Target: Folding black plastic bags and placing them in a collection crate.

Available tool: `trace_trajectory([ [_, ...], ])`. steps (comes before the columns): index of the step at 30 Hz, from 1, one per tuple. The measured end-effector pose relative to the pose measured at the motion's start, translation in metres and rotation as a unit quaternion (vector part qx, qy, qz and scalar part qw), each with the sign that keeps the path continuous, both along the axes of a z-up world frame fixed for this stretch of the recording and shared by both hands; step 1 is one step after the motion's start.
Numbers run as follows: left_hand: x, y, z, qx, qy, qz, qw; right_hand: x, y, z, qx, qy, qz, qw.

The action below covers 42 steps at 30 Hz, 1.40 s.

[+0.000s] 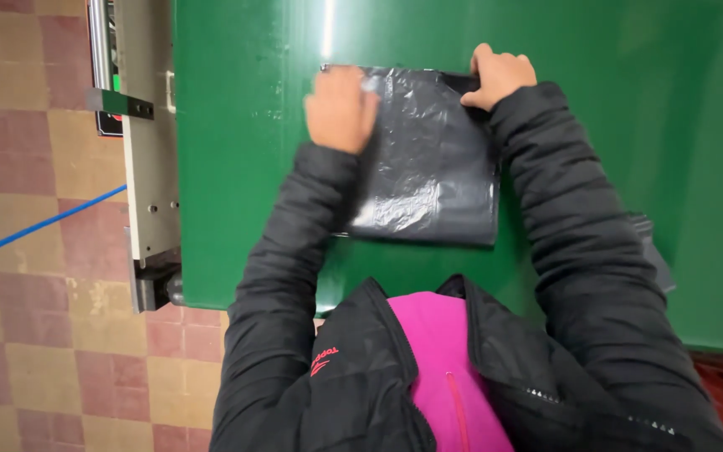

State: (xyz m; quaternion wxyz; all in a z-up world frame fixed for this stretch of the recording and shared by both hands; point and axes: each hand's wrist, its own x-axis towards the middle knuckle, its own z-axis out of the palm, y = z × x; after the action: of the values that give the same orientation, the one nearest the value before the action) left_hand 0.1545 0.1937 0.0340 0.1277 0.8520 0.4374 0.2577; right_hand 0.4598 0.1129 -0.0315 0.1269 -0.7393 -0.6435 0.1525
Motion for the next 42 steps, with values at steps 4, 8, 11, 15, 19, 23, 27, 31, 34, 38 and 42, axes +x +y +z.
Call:
trace_trajectory([
  [4, 0.005, -0.059, 0.000, -0.090, -0.077, -0.190, 0.975, -0.011, 0.009, 0.001, -0.096, -0.078, 0.014, 0.992],
  [8, 0.010, -0.089, -0.051, -0.355, -0.218, -0.129, 0.900, -0.029, -0.003, -0.001, -0.070, -0.035, -0.030, 0.996],
  [11, 0.018, -0.070, -0.136, -0.442, -0.350, -0.077, 0.822, -0.041, -0.012, -0.001, -0.028, -0.022, -0.086, 0.996],
  [15, -0.018, -0.047, -0.115, -0.632, -0.433, -0.031, 0.642, -0.092, -0.071, 0.061, 0.157, -0.108, -0.024, 0.981],
  [19, -0.070, -0.041, -0.077, -0.756, -0.505, 0.089, 0.407, -0.151, -0.156, 0.111, 0.293, -0.142, 0.053, 0.944],
  [23, -0.115, -0.040, -0.142, -0.716, -0.594, -0.086, 0.357, -0.177, -0.205, 0.078, 0.290, -0.149, 0.052, 0.944],
  [27, -0.138, -0.065, -0.134, -0.691, -0.532, 0.042, 0.487, -0.183, -0.219, 0.067, 0.275, -0.136, 0.035, 0.951],
  [31, -0.159, -0.114, -0.025, -0.131, -0.178, -0.136, 0.966, -0.186, -0.226, 0.059, 0.271, -0.162, 0.012, 0.949],
  [34, -0.168, -0.134, 0.006, 0.099, 0.017, -0.210, 0.973, -0.193, -0.230, 0.059, 0.254, -0.203, -0.012, 0.946],
  [38, -0.171, -0.128, -0.046, 0.206, 0.173, -0.283, 0.921, -0.234, -0.219, 0.103, 0.227, -0.176, -0.016, 0.958],
  [42, -0.135, -0.143, -0.025, 0.154, 0.222, -0.353, 0.896, -0.269, -0.227, 0.052, 0.236, -0.066, 0.087, 0.966],
])
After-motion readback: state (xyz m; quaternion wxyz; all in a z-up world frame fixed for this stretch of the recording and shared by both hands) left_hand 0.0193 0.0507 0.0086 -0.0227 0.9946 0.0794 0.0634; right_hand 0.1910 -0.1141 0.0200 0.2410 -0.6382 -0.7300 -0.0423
